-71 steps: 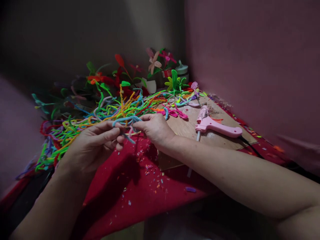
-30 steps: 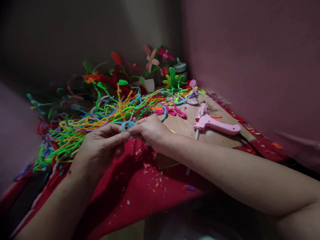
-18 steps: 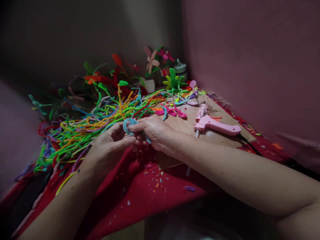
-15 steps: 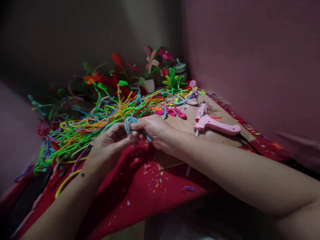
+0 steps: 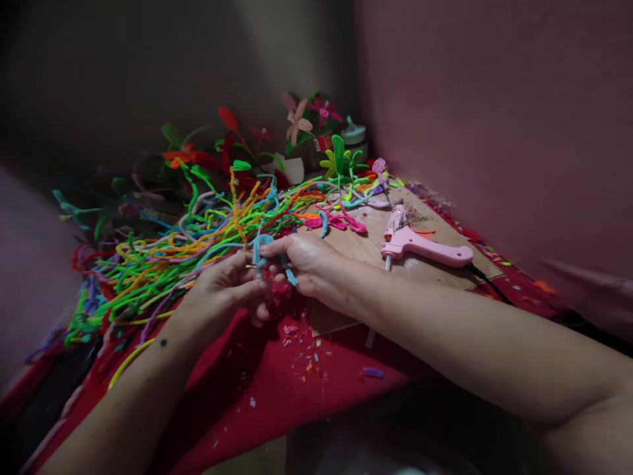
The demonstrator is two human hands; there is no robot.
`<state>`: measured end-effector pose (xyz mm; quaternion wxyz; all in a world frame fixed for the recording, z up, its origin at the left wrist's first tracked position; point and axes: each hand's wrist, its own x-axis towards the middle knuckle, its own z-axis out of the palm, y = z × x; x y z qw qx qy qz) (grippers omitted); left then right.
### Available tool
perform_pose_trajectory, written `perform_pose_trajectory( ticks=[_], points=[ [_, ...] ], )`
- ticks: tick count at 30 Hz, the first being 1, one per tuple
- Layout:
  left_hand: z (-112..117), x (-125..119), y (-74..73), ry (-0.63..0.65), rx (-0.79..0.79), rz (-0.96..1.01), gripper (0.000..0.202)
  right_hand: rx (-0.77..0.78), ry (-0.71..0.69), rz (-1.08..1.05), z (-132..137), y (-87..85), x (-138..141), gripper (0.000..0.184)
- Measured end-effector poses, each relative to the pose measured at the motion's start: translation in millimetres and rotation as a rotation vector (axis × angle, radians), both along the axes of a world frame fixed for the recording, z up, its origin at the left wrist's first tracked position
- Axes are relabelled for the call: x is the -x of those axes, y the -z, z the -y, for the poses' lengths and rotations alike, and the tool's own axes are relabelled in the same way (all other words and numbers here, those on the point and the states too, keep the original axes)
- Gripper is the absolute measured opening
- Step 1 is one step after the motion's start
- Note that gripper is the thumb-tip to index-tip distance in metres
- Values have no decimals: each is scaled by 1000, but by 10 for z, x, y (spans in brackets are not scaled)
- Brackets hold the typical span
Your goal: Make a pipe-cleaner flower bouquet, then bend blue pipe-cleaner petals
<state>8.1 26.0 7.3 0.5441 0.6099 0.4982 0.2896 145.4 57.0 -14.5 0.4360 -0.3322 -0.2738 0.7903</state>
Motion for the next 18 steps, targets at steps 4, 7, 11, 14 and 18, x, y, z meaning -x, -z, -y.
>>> perform_pose_trajectory(
  ticks=[4, 7, 11, 14, 18],
  points=[
    [-16, 45, -17, 45, 53, -5, 23, 47, -5, -22, -13, -1, -15, 11],
    [-29, 87, -41, 59, 66, -1, 24, 59, 5, -35, -26, 6, -26, 11],
    [-42, 126, -88, 96, 85, 0, 19, -30, -19, -96, -15, -1, -31, 9],
    [-45, 152, -112, 135, 92, -26, 10, -201, 10, -82, 31, -42, -20, 8],
    [-47, 190, -106, 190, 128, 29, 15, -282, 68, 46, 87, -104, -6, 11]
  ],
)
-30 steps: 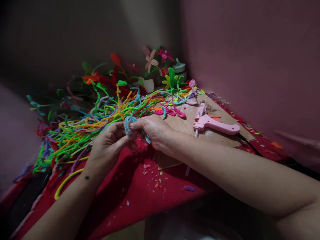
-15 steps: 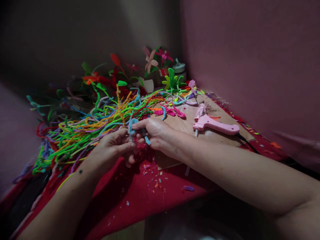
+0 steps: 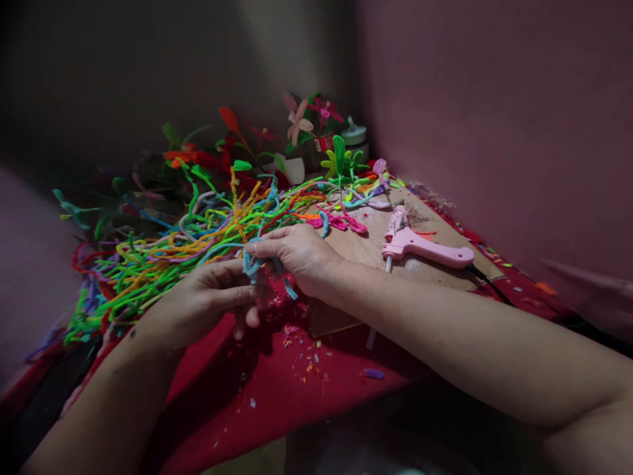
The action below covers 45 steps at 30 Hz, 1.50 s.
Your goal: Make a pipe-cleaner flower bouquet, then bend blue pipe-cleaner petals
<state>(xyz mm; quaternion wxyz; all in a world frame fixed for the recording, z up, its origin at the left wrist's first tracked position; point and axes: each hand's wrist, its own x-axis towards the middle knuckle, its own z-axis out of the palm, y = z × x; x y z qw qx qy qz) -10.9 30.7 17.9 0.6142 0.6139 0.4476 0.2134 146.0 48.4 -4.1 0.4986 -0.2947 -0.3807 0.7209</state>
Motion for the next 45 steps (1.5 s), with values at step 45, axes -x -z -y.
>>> perform_pose_trajectory(
  ticks=[45],
  points=[
    [60, -121, 32, -366, -393, -22, 18, -614, 348, 631, 94, 21, -11, 15]
  ],
)
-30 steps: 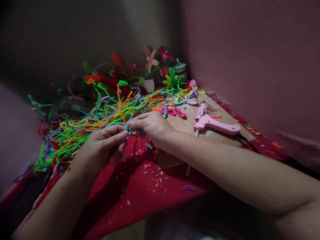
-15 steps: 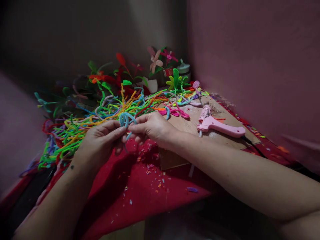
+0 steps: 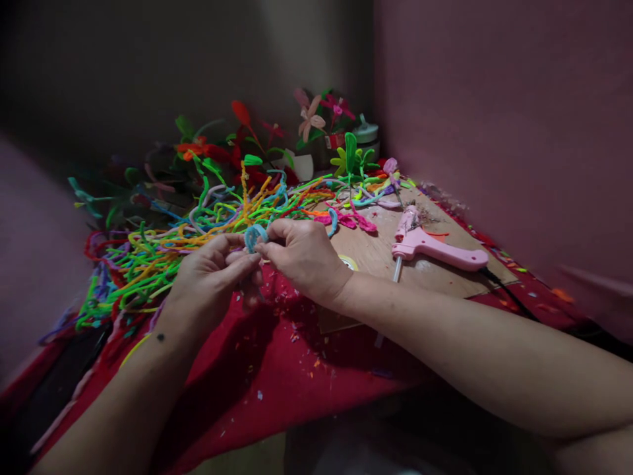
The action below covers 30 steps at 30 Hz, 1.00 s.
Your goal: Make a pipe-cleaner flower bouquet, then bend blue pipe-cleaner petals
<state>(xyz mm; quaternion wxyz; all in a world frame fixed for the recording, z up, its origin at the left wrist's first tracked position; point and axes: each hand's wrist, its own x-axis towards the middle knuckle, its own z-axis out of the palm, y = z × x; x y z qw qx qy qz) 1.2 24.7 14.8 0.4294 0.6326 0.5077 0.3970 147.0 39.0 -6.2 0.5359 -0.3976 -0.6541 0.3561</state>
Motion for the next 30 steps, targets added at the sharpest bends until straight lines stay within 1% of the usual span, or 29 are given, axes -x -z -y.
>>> perform_pose_trajectory(
  ticks=[2, 5, 8, 10, 11, 13, 19, 22, 26, 28, 30],
  points=[
    [-2, -8, 12, 9, -6, 7, 22, 66, -65, -60, -29, 19, 3, 16],
    [-8, -14, 31, 31, -9, 19, 18, 187, -192, -154, -67, 41, 0, 17],
    [-15, -6, 40, 34, -20, 51, 14, 317, -369, -265, -97, 57, -7, 25],
    [-21, 5, 39, 34, -30, 89, 14, 357, -451, -377, -120, 68, -7, 29],
    [-23, 11, 38, 35, -31, 111, 15, 361, -462, -426, -131, 75, -4, 30],
    [-26, 20, 35, 47, -18, 147, 17, 357, -440, -481, -146, 87, 4, 28],
    [-4, 2, 23, 80, 18, 172, 17, 353, -357, -555, -120, 88, 10, 26],
    [14, -10, 22, 112, 35, 179, 18, 378, -358, -527, -106, 87, 5, 27],
    [24, -12, 19, 130, 47, 189, 16, 453, -341, -501, -113, 86, 0, 30],
    [22, -11, 14, 116, 37, 182, 12, 486, -362, -515, -121, 75, -10, 33],
    [15, -8, 11, 104, 30, 182, 10, 474, -425, -550, -128, 60, -23, 32]
  ],
)
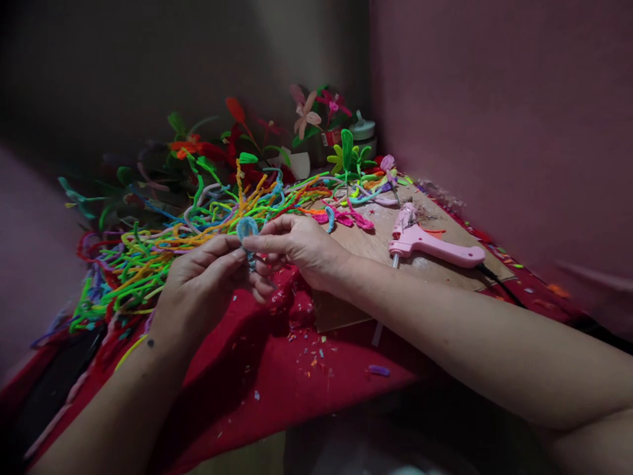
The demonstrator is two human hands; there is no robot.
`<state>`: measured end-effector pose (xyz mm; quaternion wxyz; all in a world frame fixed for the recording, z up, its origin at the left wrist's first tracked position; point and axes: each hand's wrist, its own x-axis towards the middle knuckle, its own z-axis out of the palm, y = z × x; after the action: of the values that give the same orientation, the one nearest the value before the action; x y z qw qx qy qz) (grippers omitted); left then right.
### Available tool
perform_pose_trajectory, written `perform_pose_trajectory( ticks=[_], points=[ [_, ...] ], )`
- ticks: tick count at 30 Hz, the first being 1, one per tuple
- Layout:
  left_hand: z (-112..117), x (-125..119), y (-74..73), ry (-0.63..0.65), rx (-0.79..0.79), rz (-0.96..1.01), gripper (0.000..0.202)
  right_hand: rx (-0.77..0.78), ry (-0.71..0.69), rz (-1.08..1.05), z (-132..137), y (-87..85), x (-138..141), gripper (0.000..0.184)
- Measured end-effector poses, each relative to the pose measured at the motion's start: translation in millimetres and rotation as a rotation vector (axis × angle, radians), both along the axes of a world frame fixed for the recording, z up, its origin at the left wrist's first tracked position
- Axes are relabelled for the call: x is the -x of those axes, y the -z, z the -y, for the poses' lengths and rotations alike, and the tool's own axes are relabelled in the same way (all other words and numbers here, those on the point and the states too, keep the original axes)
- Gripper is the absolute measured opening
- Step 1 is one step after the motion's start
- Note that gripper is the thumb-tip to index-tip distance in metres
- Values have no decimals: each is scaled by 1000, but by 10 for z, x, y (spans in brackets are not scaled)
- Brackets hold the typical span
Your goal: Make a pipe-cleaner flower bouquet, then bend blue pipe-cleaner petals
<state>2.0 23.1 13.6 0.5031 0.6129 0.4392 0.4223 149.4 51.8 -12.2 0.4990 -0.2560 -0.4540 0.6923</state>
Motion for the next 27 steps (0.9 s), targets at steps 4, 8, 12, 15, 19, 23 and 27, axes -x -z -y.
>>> perform_pose_trajectory(
  ticks=[4, 8, 12, 15, 19, 23, 27],
  points=[
    [-5, 3, 4, 14, 27, -30, 9, -113, -62, -40, -6, -18, -18, 27],
    [16, -5, -9, 52, 62, -103, 11, -95, 20, 57, -12, -15, -2, 26],
    [18, -12, -33, 48, 75, -126, 14, -24, 117, 38, -27, -19, 18, 28],
    [7, -15, -39, 45, 78, -142, 14, 4, 157, 39, -26, -32, 21, 30],
    [17, -35, -48, 21, 59, -167, 17, 3, 194, 26, -6, -38, 21, 28],
    [37, -57, -61, -4, 60, -187, 20, -36, 227, 31, 6, -18, 23, 28],
    [30, -39, -42, -10, 70, -154, 21, -36, 156, -13, 12, -1, 27, 26]
  ],
)
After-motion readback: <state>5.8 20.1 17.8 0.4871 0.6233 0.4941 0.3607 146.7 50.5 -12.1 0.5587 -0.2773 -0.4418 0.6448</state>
